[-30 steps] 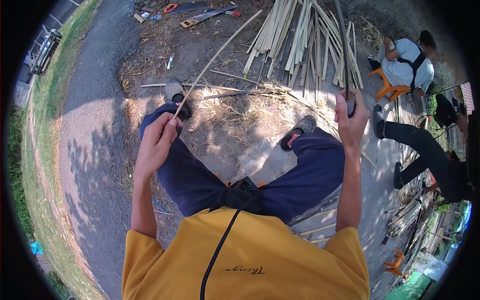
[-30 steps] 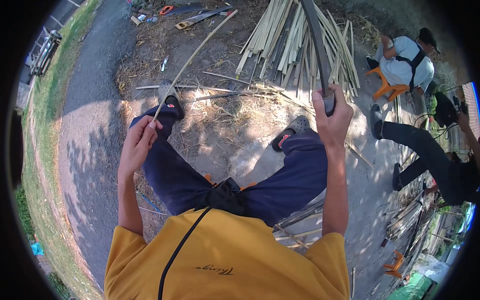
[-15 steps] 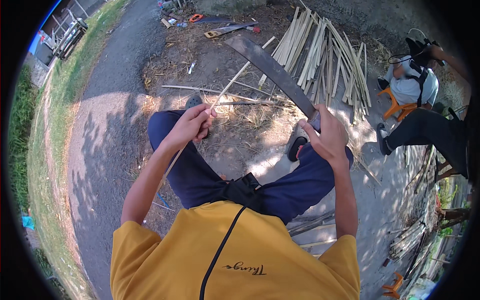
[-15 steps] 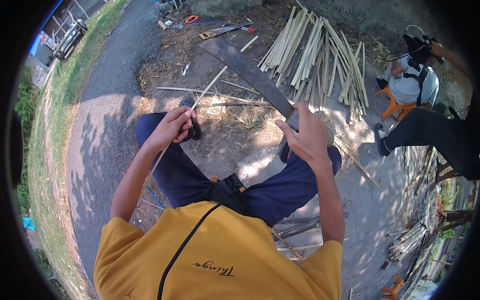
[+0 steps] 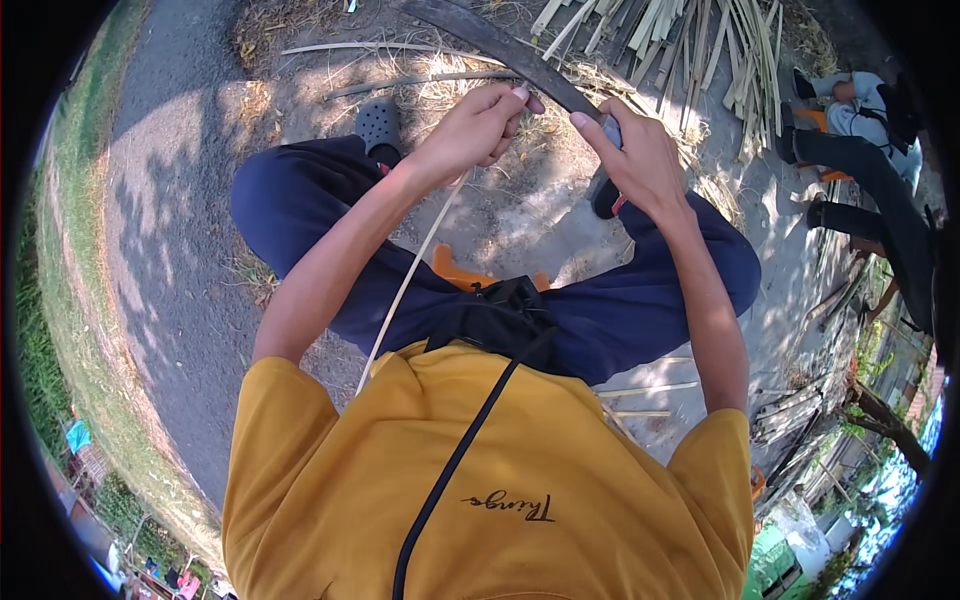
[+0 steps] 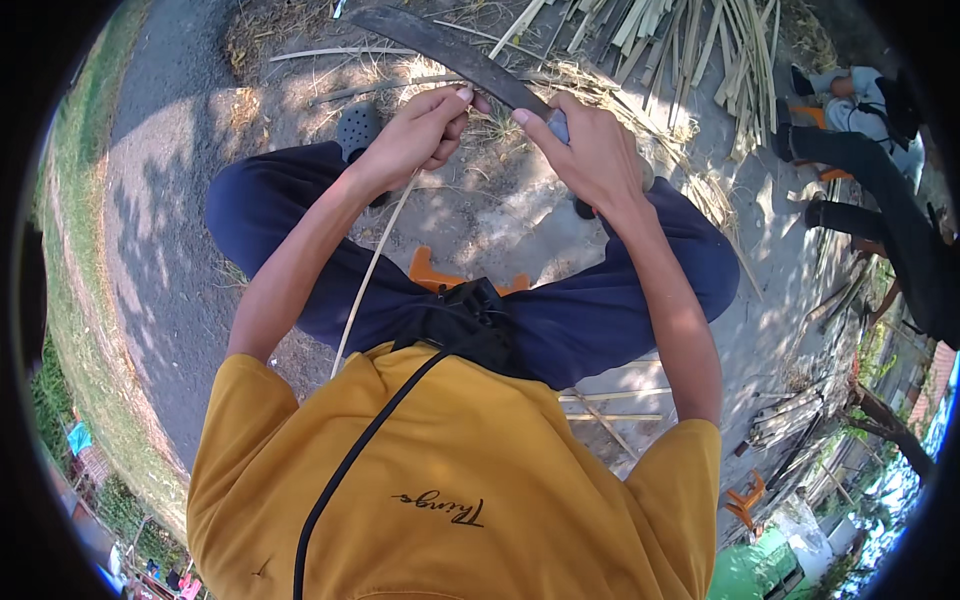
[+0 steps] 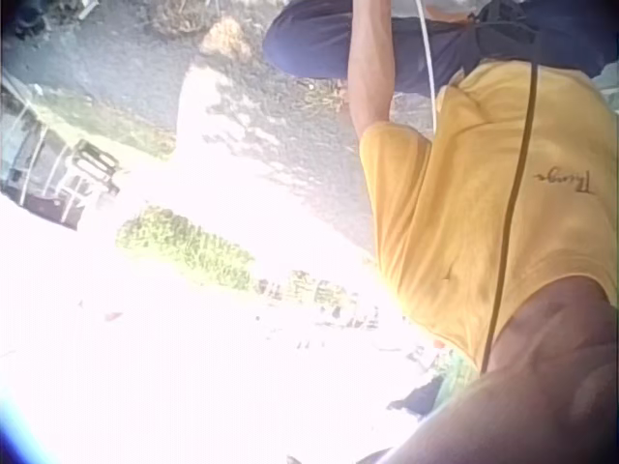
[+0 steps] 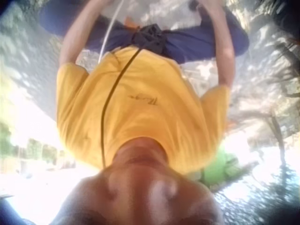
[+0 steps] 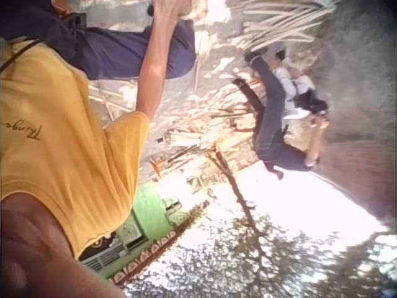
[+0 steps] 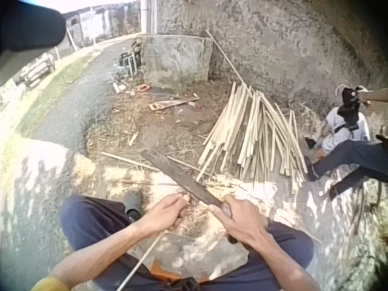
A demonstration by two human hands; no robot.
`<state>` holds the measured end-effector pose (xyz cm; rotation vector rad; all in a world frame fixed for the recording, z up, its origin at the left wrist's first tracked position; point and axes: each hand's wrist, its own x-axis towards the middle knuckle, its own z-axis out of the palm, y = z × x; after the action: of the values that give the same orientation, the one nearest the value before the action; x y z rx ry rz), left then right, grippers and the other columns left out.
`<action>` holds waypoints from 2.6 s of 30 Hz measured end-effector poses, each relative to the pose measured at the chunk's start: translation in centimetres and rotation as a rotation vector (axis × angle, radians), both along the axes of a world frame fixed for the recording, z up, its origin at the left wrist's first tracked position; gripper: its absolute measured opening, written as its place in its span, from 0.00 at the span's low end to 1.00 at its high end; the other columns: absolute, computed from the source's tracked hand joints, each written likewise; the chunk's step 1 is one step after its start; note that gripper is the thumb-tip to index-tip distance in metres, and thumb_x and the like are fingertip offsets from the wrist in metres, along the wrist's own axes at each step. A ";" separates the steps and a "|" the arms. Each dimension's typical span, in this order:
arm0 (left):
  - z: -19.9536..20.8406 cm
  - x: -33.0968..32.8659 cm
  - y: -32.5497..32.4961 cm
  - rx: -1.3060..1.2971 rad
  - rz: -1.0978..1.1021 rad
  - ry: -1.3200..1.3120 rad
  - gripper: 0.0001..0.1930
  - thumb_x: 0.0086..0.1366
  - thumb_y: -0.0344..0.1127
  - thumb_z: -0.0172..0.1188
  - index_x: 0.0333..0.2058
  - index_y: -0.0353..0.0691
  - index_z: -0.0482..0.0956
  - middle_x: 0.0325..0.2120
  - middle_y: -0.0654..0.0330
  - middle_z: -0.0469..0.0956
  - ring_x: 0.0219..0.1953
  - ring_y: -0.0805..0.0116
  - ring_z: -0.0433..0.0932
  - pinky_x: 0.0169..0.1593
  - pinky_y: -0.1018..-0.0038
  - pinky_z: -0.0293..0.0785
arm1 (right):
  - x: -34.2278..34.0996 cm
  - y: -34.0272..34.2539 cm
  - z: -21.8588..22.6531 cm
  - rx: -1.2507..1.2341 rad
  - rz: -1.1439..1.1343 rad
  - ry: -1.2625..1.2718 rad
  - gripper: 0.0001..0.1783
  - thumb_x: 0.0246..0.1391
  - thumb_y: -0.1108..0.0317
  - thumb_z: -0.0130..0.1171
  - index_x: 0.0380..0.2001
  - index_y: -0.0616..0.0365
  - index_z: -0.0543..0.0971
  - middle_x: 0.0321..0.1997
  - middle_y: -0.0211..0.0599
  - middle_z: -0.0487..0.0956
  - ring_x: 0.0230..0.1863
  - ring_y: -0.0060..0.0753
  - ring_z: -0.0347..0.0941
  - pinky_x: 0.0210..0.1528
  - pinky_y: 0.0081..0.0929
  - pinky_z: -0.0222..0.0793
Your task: The person uses a large blade to shave or peel thin strips of bamboo by hand while sitting on a stool outdoors.
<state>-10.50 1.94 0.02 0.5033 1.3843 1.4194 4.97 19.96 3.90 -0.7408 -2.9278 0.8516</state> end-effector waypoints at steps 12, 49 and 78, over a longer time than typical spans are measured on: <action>-2.1 1.4 -1.1 -0.037 0.201 0.178 0.13 0.78 0.34 0.49 0.38 0.34 0.80 0.18 0.67 0.70 0.21 0.81 0.65 0.26 0.74 0.61 | -0.9 -1.4 -3.2 -0.090 0.029 0.019 0.33 0.63 0.34 0.58 0.41 0.58 0.81 0.15 0.41 0.73 0.20 0.51 0.76 0.28 0.46 0.68; -1.8 1.4 -1.2 -0.062 0.142 -0.159 0.13 0.83 0.42 0.45 0.45 0.39 0.72 0.23 0.73 0.60 0.18 0.84 0.52 0.22 0.82 0.49 | 0.8 -1.3 -4.2 -0.215 -0.074 0.252 0.26 0.69 0.44 0.57 0.35 0.60 0.80 0.15 0.36 0.72 0.16 0.37 0.70 0.25 0.36 0.66; -5.1 -4.8 -1.8 -0.543 -0.163 0.305 0.14 0.76 0.35 0.49 0.50 0.31 0.75 0.23 0.64 0.75 0.16 0.80 0.64 0.18 0.78 0.61 | 5.1 -0.2 -0.3 -0.335 -0.186 0.461 0.30 0.62 0.38 0.63 0.36 0.61 0.85 0.12 0.23 0.63 0.16 0.19 0.57 0.22 0.30 0.50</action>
<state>-15.29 0.11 -5.12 0.4700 1.8465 0.8046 10.09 19.81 3.60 -0.6985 -2.3052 1.3051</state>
